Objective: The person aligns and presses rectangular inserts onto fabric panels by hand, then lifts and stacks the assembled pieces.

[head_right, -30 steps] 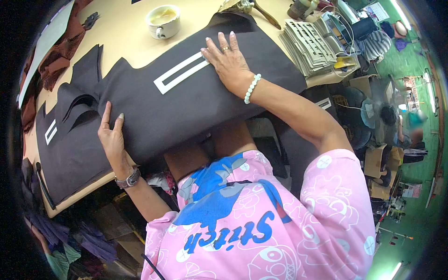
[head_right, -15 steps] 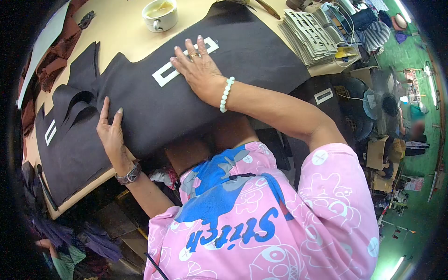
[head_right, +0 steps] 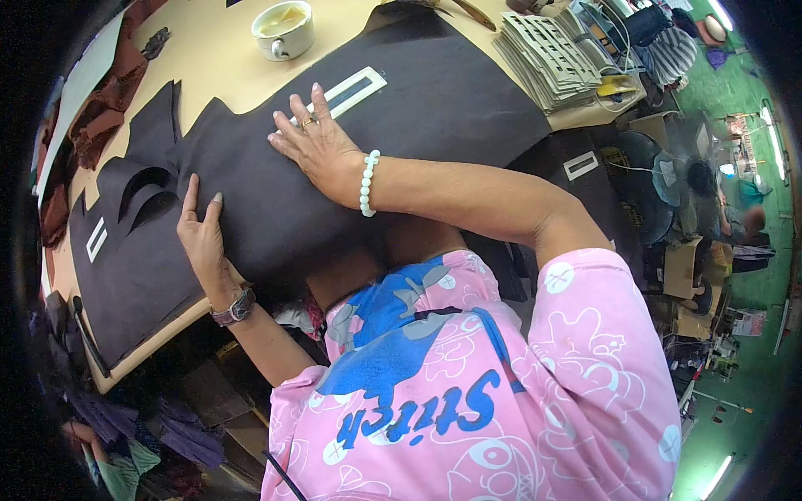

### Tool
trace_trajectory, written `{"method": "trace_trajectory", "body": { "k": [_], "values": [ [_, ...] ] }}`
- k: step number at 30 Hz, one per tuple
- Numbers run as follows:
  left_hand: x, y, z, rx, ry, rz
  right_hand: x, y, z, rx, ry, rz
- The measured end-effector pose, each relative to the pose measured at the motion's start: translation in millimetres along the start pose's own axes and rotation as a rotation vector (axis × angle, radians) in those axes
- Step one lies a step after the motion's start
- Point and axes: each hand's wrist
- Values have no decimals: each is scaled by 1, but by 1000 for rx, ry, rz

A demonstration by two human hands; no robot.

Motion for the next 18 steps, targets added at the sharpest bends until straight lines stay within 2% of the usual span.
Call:
{"method": "trace_trajectory", "body": {
  "k": [4, 7, 10, 12, 14, 18],
  "values": [
    [2, 4, 13, 91, -7, -18, 0, 4, 5, 23, -213, 15],
    [3, 2, 11, 101, 0, -26, -4, 10, 24, 74, -574, -23],
    [4, -2, -1, 28, 23, -21, -12, 19, 49, 25, -1007, -40],
    [3, 0, 5, 66, 11, -27, -33, 23, 72, -122, -1168, 239],
    [4, 1, 8, 67, 3, -29, -61, 33, 105, -384, -1109, 350],
    [1, 4, 11, -12, -41, -12, -116, 63, 165, -699, -592, 412]
  ]
}}
Point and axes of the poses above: each hand's wrist, its own y-axis away from the middle knuckle, its own x-axis out of the back of the hand, z = x × y, and after that the axes turned 7 degrees about z, right-handed
